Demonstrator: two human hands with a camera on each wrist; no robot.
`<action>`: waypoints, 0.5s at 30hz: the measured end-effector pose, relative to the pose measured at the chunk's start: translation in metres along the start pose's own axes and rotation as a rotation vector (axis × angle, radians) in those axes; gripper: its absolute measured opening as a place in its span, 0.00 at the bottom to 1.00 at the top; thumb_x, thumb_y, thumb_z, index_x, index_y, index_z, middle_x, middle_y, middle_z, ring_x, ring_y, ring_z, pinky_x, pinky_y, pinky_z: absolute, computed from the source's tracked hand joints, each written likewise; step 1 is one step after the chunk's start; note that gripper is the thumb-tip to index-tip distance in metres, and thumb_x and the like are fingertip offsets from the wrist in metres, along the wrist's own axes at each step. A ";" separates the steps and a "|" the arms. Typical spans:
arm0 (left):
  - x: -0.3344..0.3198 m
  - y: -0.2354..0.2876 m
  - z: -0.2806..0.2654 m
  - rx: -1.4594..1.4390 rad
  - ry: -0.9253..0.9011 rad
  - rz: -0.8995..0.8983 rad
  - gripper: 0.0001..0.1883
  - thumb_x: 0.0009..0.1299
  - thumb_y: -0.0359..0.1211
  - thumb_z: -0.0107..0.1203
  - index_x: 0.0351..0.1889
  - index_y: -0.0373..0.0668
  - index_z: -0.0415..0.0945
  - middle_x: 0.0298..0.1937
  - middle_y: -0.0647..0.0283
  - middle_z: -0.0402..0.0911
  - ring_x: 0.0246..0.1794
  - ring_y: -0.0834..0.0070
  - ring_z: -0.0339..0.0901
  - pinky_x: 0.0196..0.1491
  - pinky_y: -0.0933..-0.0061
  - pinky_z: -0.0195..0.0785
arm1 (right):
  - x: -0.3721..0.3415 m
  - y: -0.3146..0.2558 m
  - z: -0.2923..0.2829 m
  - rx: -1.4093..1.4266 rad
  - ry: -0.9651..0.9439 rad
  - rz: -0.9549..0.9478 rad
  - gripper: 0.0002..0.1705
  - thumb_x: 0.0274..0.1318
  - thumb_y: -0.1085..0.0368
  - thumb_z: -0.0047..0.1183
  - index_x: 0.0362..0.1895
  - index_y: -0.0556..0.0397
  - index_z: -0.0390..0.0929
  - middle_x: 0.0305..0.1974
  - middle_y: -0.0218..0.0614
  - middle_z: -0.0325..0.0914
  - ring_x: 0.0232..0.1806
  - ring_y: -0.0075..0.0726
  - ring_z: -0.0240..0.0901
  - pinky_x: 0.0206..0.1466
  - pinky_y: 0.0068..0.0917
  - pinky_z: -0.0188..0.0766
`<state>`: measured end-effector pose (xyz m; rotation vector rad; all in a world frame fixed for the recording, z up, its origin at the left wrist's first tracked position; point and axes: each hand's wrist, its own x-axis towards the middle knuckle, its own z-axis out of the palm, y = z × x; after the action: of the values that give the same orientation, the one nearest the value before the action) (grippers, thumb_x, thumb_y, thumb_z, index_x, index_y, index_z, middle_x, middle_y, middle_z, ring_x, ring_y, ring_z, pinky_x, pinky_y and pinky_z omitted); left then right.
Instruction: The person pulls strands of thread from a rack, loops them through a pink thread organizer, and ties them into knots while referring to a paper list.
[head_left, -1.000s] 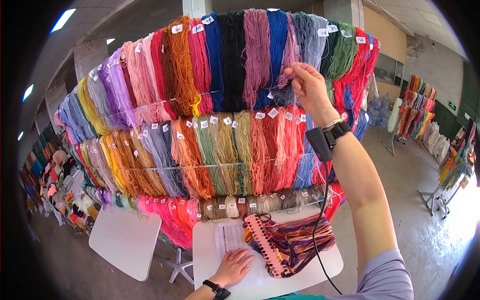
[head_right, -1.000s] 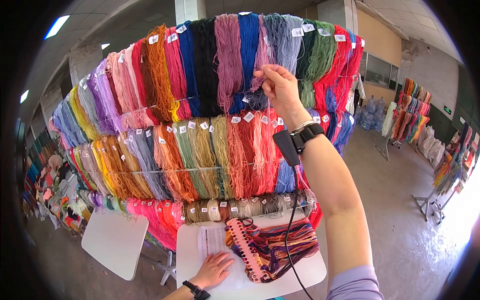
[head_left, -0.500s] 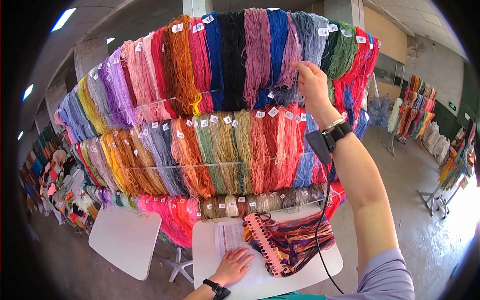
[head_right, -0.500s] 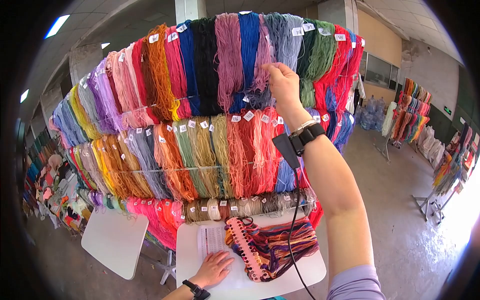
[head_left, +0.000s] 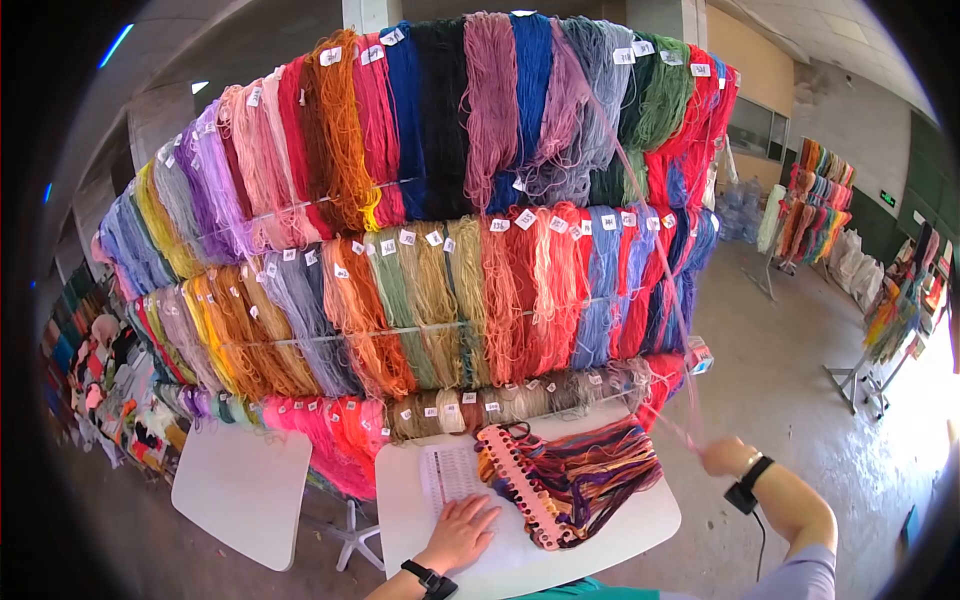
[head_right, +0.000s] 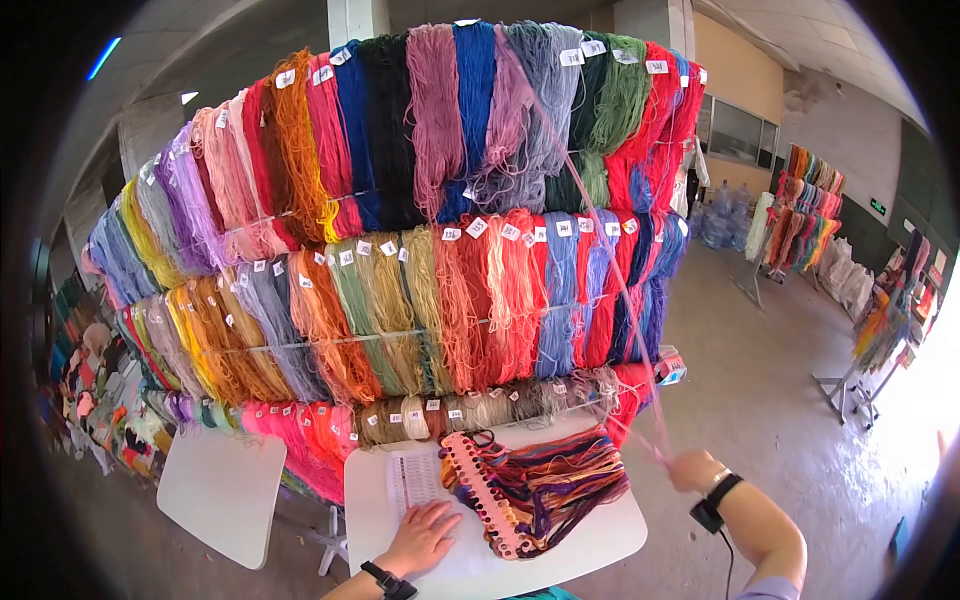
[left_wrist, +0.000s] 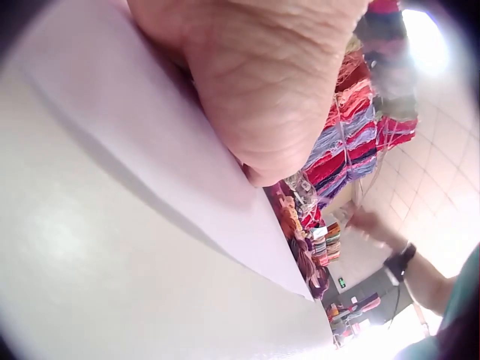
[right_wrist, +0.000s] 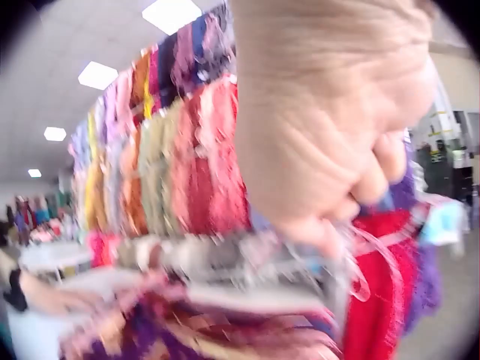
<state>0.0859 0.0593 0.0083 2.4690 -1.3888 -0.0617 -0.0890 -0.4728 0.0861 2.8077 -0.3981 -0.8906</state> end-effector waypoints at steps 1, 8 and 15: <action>0.000 0.000 0.000 -0.001 -0.001 -0.001 0.27 0.72 0.45 0.50 0.70 0.58 0.66 0.74 0.60 0.62 0.76 0.58 0.55 0.73 0.41 0.45 | -0.002 0.024 0.042 -0.012 -0.195 0.065 0.17 0.52 0.61 0.53 0.46 0.46 0.86 0.41 0.40 0.85 0.46 0.47 0.83 0.45 0.44 0.78; 0.000 0.001 -0.001 0.012 0.003 0.004 0.28 0.72 0.45 0.50 0.70 0.57 0.66 0.74 0.60 0.63 0.75 0.58 0.56 0.73 0.41 0.45 | -0.013 0.046 -0.029 1.423 -0.031 -0.071 0.11 0.56 0.57 0.59 0.34 0.50 0.83 0.23 0.24 0.71 0.21 0.20 0.60 0.23 0.24 0.58; -0.002 0.000 0.001 0.003 0.019 -0.003 0.28 0.72 0.45 0.50 0.71 0.58 0.66 0.74 0.61 0.63 0.76 0.59 0.57 0.74 0.43 0.45 | 0.005 -0.053 -0.309 2.138 0.702 -0.827 0.11 0.65 0.63 0.56 0.48 0.53 0.79 0.20 0.17 0.63 0.16 0.13 0.52 0.19 0.16 0.45</action>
<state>0.0847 0.0604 0.0074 2.4673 -1.3791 -0.0374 0.1058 -0.3995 0.3199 4.6143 0.2490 1.9923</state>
